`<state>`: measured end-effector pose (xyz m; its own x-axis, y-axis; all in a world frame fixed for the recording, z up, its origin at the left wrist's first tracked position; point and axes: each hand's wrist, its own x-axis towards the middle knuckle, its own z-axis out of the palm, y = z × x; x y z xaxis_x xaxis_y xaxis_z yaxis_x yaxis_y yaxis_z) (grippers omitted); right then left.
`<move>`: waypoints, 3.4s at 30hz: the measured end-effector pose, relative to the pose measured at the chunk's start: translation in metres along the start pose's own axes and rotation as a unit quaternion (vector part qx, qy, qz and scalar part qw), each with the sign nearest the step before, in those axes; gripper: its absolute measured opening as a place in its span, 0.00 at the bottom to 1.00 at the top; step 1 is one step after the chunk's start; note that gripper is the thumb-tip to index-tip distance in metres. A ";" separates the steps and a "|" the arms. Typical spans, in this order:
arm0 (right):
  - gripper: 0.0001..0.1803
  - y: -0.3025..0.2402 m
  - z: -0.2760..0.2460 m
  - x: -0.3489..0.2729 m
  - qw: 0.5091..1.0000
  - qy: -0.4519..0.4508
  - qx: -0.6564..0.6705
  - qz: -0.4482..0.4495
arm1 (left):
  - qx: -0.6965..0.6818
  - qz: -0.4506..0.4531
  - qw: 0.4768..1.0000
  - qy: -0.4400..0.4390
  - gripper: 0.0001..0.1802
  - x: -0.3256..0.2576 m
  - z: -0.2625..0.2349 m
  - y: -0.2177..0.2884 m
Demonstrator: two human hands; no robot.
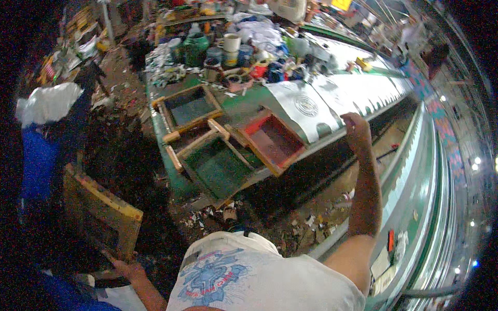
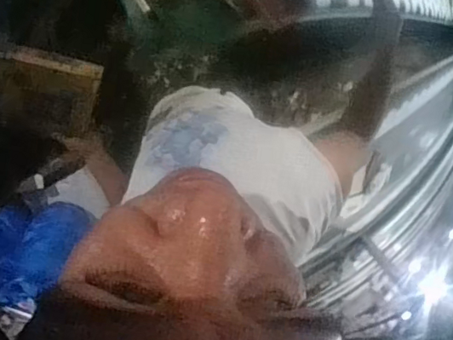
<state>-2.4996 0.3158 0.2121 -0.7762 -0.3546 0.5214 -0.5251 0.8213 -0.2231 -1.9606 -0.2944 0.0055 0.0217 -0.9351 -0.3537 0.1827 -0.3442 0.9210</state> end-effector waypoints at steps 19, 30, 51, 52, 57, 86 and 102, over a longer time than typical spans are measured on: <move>0.09 0.161 0.117 0.113 0.983 -0.122 0.114 -0.076 | 0.071 0.080 0.994 -0.027 0.49 -0.161 0.145 -0.091; 0.09 0.394 0.107 0.070 0.980 -0.148 0.125 -0.048 | 0.086 0.040 0.987 -0.132 0.49 -0.304 0.323 -0.169; 0.08 0.693 0.018 -0.062 0.974 -0.077 0.169 0.133 | 0.115 -0.003 0.933 -0.341 0.43 -0.519 0.500 -0.324; 0.08 0.728 0.015 -0.066 0.973 -0.066 0.166 0.146 | 0.081 -0.041 0.943 -0.319 0.42 -0.553 0.524 -0.331; 0.08 0.897 -0.002 -0.049 0.968 -0.055 0.164 0.183 | 0.053 -0.069 0.954 -0.288 0.44 -0.685 0.601 -0.385; 0.32 1.409 0.216 0.508 0.966 -0.109 0.226 0.059 | 0.080 0.058 0.995 -0.029 0.54 -1.052 0.939 -0.553; 0.46 1.566 0.378 0.716 0.877 -0.112 0.461 0.083 | 0.378 0.185 0.905 0.055 0.56 -1.271 0.945 -0.614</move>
<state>-4.0101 1.1790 -0.0755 -0.8632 -0.4285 0.2671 -0.3777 0.1967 -0.9048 -3.0296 1.0252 0.0436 0.0500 -0.9984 0.0253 -0.5819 -0.0086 0.8132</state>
